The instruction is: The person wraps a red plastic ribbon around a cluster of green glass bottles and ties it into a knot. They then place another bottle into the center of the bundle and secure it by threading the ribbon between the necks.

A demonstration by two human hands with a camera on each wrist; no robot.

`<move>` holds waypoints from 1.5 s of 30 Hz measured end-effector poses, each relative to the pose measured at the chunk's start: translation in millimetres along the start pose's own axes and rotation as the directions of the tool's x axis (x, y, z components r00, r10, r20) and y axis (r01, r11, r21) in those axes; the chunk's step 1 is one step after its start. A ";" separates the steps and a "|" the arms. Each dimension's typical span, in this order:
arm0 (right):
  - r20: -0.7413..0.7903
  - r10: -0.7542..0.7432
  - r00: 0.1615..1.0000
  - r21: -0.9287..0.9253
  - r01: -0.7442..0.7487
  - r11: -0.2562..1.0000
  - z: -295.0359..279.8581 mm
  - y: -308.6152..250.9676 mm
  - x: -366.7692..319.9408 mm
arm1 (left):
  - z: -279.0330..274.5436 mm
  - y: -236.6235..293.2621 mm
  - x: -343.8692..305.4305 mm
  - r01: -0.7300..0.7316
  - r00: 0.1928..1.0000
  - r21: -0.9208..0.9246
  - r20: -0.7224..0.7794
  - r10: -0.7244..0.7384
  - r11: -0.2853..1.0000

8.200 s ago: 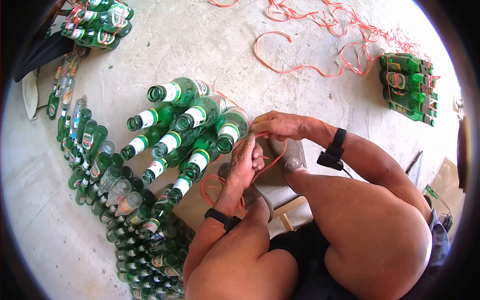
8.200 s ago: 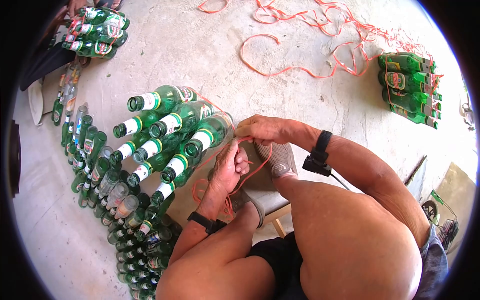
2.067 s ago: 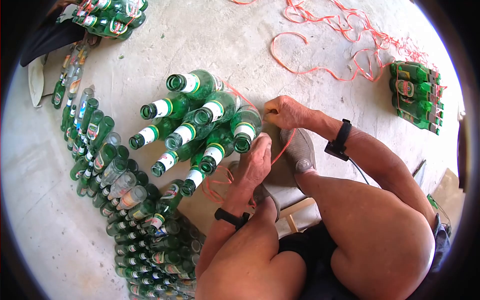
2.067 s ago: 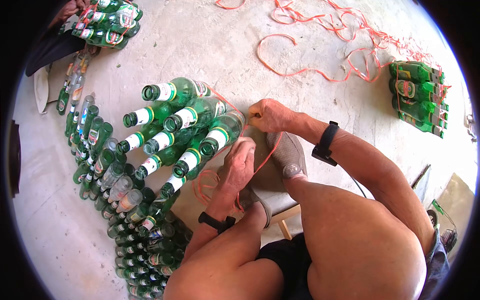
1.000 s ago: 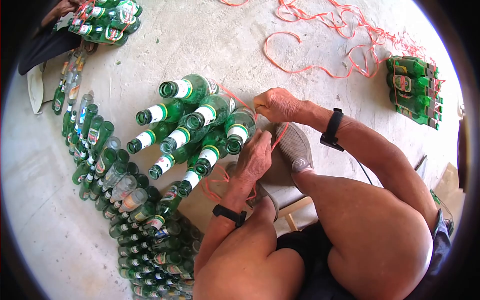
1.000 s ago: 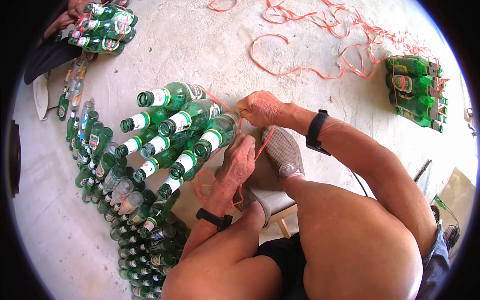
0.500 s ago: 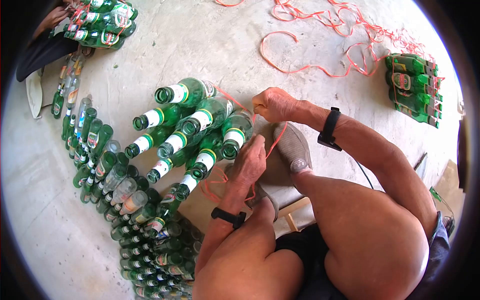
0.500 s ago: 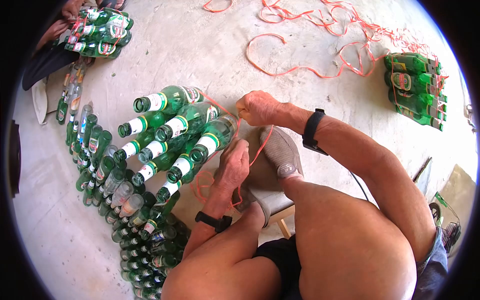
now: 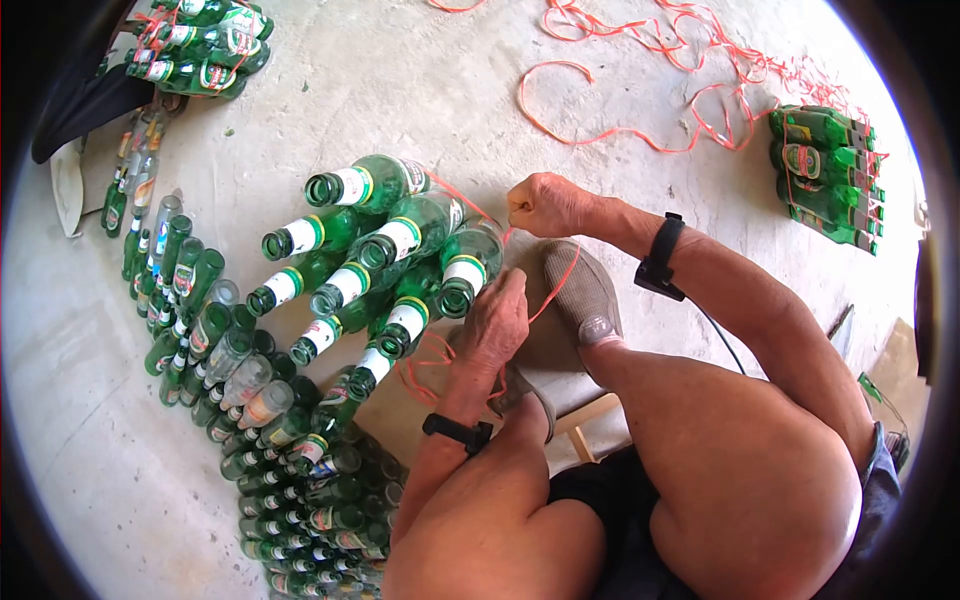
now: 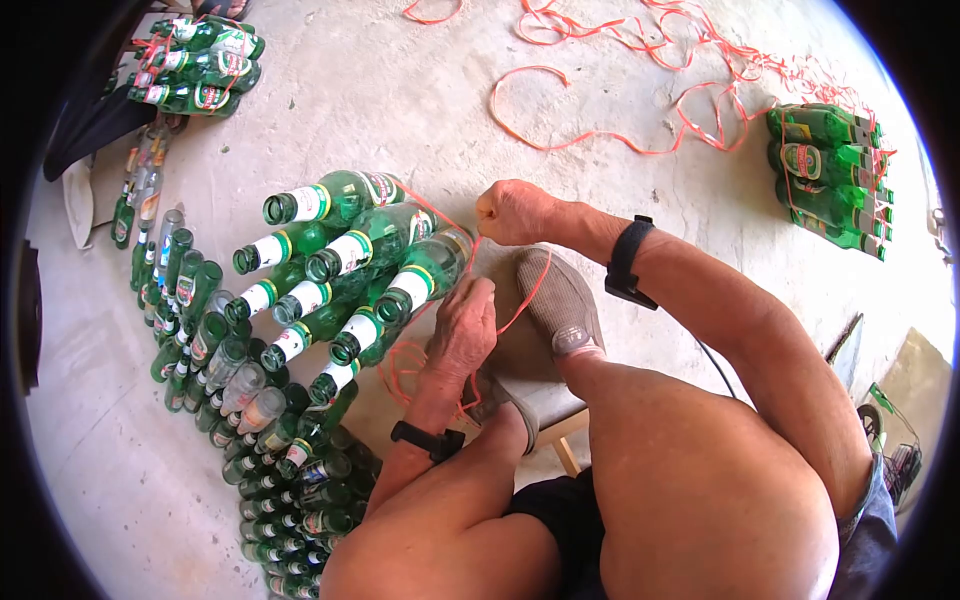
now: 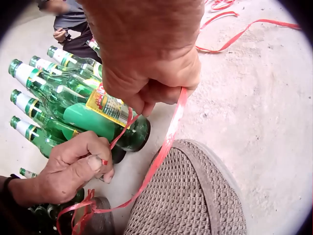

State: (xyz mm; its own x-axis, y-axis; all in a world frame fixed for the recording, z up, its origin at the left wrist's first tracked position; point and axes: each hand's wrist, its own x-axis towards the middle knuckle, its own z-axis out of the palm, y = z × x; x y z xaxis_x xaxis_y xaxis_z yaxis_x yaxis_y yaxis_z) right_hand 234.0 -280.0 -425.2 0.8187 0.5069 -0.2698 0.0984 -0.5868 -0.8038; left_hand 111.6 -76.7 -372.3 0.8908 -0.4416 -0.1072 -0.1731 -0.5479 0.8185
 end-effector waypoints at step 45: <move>0.109 -0.107 0.988 -0.054 0.114 0.992 -14.4 -20.3 -0.5 | -6.8 -6.5 -17.2 0.009 1.000 0.099 0.025 -0.011 0.995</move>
State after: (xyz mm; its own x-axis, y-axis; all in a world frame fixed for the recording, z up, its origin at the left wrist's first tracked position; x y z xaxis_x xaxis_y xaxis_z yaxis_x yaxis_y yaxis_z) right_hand 239.7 -277.5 -401.0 0.7367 0.6329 -0.2381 0.2213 -0.5585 -0.7994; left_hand 100.3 -60.7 -372.0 0.8820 -0.4529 -0.1301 -0.2064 -0.6195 0.7574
